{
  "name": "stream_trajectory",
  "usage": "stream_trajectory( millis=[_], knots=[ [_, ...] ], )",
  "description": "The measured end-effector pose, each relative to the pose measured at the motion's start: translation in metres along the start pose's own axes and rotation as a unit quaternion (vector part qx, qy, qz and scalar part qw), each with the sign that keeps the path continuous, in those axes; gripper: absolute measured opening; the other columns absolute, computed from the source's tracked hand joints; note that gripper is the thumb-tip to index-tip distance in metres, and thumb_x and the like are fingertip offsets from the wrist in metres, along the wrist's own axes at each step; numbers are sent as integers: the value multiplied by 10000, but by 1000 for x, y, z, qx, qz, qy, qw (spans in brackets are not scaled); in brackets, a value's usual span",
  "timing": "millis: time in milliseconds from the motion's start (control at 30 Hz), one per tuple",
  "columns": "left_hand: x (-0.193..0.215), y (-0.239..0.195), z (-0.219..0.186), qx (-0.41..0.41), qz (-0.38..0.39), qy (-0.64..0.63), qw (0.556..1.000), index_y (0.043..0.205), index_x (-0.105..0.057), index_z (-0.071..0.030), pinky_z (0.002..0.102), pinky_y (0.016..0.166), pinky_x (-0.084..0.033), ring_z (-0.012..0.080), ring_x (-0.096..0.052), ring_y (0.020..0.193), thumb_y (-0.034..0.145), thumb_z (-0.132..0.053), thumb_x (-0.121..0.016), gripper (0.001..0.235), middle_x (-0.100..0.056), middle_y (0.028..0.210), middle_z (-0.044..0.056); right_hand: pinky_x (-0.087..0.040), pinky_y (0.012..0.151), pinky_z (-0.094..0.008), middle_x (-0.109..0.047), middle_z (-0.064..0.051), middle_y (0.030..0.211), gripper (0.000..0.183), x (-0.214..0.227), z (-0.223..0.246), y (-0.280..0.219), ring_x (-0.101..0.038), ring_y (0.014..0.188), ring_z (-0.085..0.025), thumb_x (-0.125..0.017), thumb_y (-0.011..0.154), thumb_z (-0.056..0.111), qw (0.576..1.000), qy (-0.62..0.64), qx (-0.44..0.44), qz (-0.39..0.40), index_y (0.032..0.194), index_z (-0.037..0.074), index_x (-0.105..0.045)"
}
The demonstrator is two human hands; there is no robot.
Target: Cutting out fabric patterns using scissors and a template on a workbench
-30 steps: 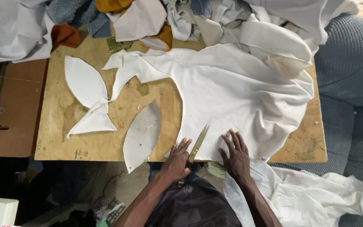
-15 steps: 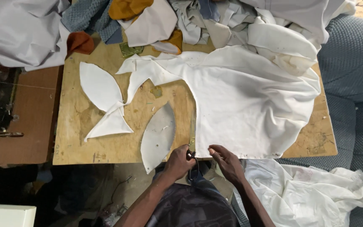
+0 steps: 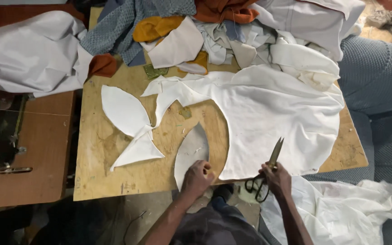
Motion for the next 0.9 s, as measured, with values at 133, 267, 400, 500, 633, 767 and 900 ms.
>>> stream_trajectory(
  millis=[133, 267, 400, 500, 633, 767, 900],
  knots=[
    [60, -16, 47, 31, -25, 60, 997, 1127, -825, -200, 490, 898, -652, 287, -828, 954, 1049, -314, -919, 167, -833, 1166, 26, -668, 964, -468, -987, -128, 1244, 556, 34, -5, 50, -930, 1127, -316, -959, 1031, 472, 993, -73, 34, -81, 1454, 117, -885],
    [91, -54, 112, 148, 10, 110, 983, 972, -784, -211, 494, 834, -631, 268, -801, 950, 1107, -372, -926, 253, -811, 993, -3, -727, 863, -462, -934, -198, 1387, 740, 38, 2, 60, -889, 1021, -303, -997, 1084, 393, 997, -27, 5, -74, 1732, 114, -772],
    [79, -62, 184, 125, 12, 117, 985, 590, -351, -238, 391, 580, -401, 107, -290, 522, 1072, -420, -945, 786, -295, 535, -81, -709, 948, -364, -941, -119, 1341, 589, 42, -10, 92, -888, 983, -243, -945, 1079, 167, 987, 58, 67, -131, 1654, 137, -823],
    [80, -77, 188, 211, 95, 173, 957, 649, -597, -146, 482, 632, -496, 221, -641, 606, 1099, -742, -813, 777, -630, 624, 17, -647, 1113, -373, -910, -37, 1464, 496, 36, -39, 110, -893, 1245, -235, -888, 1075, 229, 969, -17, 133, -207, 1561, 150, -826],
    [73, -92, 181, 274, 194, 212, 918, 1121, -912, -23, 598, 869, -658, 468, -883, 1117, 1105, -899, -725, 895, -922, 1200, 240, -632, 1231, -573, -867, -217, 1583, 517, -7, 8, -1, -821, 1406, -417, -958, 1097, 131, 939, -80, 181, -281, 1590, 72, -816],
    [54, -91, 155, 243, 224, 116, 937, 694, -628, -184, 416, 686, -511, 215, -718, 614, 1143, -897, -709, 847, -696, 673, 9, -735, 1042, -451, -954, -95, 1397, 304, -74, 8, -88, -910, 1207, -279, -858, 1183, 222, 967, 14, 150, -204, 1475, 143, -882],
    [53, -91, 110, 329, 175, -113, 921, 908, -880, -108, 309, 713, -711, 172, -967, 760, 1129, -499, -943, 453, -974, 847, 62, -661, 872, -416, -1032, 56, 1238, 395, -132, 20, -156, -946, 1023, -203, -798, 1121, 619, 992, -74, 103, -12, 1361, 358, -972]
  ],
)
Point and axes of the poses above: each hand's wrist, its own y-axis towards the middle knuckle, its own x-axis out of the back of the hand, z = x × y, the point moved 9 cm from there along y, towards the middle knuckle
